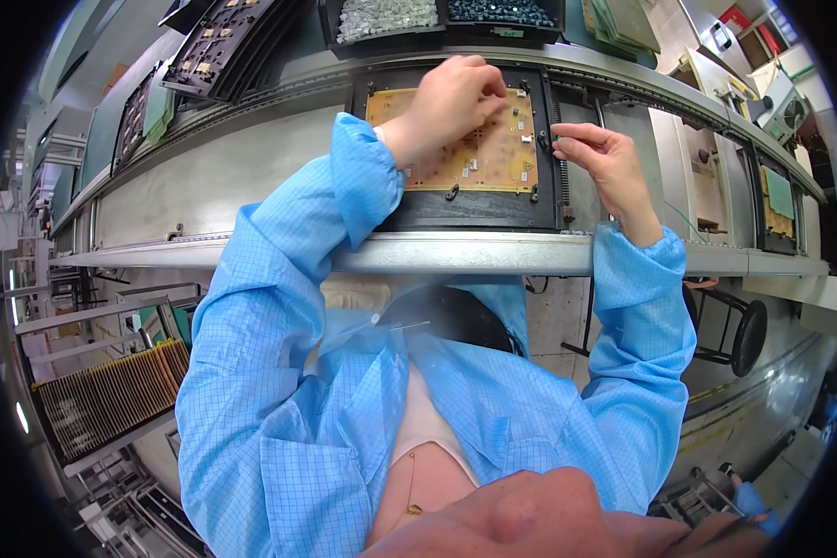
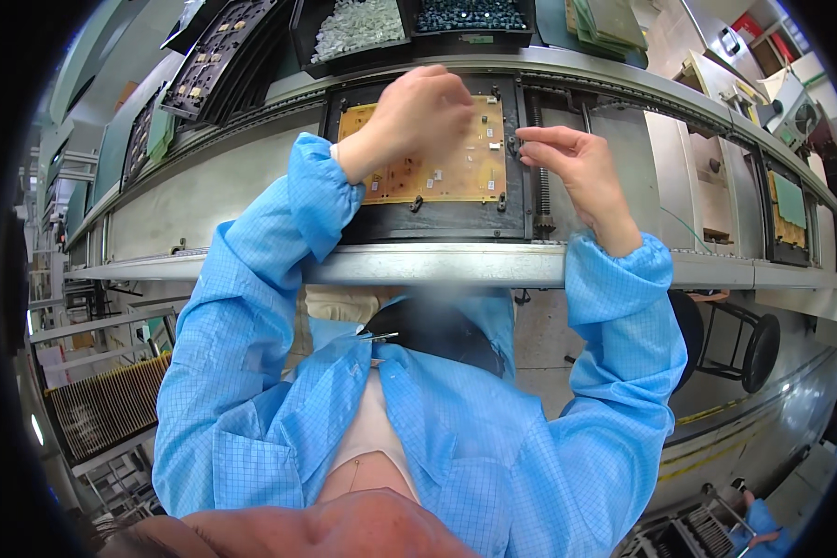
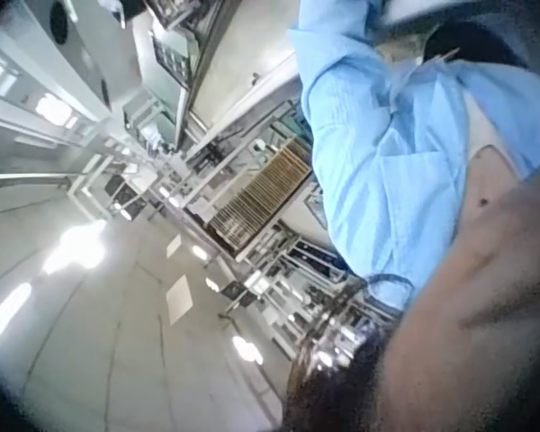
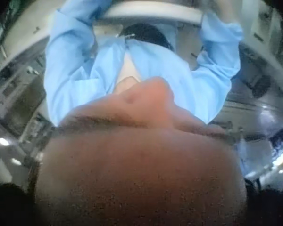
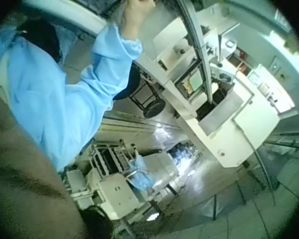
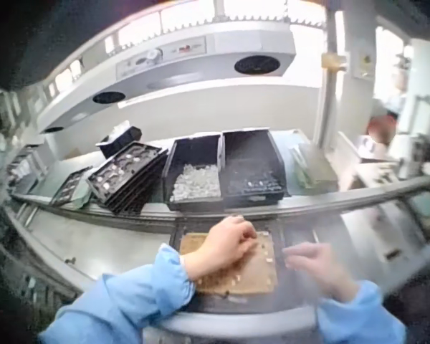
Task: Assembling small electronic components onto printed circuit boards at a factory workstation.
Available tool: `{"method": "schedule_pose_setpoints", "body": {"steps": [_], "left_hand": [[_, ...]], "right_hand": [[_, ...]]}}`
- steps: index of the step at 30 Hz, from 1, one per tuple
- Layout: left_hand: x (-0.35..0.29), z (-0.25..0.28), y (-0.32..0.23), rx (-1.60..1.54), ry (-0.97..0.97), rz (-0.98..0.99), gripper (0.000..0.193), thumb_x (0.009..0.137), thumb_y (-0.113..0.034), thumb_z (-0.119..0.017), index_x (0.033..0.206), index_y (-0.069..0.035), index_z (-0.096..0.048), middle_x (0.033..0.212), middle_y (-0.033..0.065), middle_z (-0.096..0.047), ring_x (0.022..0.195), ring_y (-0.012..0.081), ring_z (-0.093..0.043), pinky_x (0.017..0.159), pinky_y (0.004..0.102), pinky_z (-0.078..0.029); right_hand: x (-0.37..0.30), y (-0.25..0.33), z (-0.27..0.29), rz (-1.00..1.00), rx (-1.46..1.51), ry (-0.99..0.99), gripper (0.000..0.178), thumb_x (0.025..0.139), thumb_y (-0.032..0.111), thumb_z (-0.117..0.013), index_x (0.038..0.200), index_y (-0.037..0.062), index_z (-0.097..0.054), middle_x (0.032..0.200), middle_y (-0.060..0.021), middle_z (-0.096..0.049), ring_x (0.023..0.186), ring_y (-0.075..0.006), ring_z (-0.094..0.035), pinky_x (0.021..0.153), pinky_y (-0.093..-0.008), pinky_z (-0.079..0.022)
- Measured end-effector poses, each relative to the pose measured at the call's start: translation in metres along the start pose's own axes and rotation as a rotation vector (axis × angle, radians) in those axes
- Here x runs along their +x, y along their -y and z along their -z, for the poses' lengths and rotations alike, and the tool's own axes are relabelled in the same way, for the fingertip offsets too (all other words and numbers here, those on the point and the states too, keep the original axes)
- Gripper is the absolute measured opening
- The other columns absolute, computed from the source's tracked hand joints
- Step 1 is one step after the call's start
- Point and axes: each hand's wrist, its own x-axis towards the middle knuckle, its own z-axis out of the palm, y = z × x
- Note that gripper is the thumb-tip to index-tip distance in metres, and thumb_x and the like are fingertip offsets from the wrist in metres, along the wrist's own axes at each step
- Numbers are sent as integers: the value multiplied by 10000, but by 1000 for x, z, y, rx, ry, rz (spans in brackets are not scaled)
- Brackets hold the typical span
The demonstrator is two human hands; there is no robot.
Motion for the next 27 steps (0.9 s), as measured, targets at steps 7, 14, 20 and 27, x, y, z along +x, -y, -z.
{"method": "schedule_pose_setpoints", "body": {"steps": [7, 14, 20, 27], "left_hand": [[12, -17, -3, -32, 218, -31, 179, 818, -187, -618, 938, -109, -725, 969, 81, -642, 992, 296, -603, 859, 399, -496], [-5, 17, -6, -370, 88, 60, 151, 826, -163, -694, 920, -44, -692, 825, 98, -707, 784, 269, -693, 719, 358, -545], [-33, 40, 4, -508, 64, 128, 111, 863, -64, -672, 954, -1, -664, 843, 54, -692, 767, 119, -651, 715, 255, -533], [-42, 48, 7, -532, 37, 164, 118, 877, -98, -685, 952, -8, -668, 853, 48, -694, 792, 121, -666, 748, 251, -544]], "right_hand": [[-2, 10, -5, -29, -73, -8, 259, 873, 36, -691, 1125, -20, -680, 1020, -87, -700, 906, -128, -657, 846, -254, -535], [-1, 16, -10, 58, -186, -18, 293, 842, 16, -715, 1131, -3, -672, 996, -71, -702, 908, -117, -654, 830, -244, -529], [-2, 20, -27, 349, -818, -89, 280, 812, -6, -714, 1087, 38, -698, 886, -57, -673, 842, -142, -661, 746, -265, -541], [0, 29, -23, 602, -1135, -16, 268, 782, -9, -713, 1041, 60, -695, 792, -81, -604, 735, -213, -608, 638, -317, -515]]}}
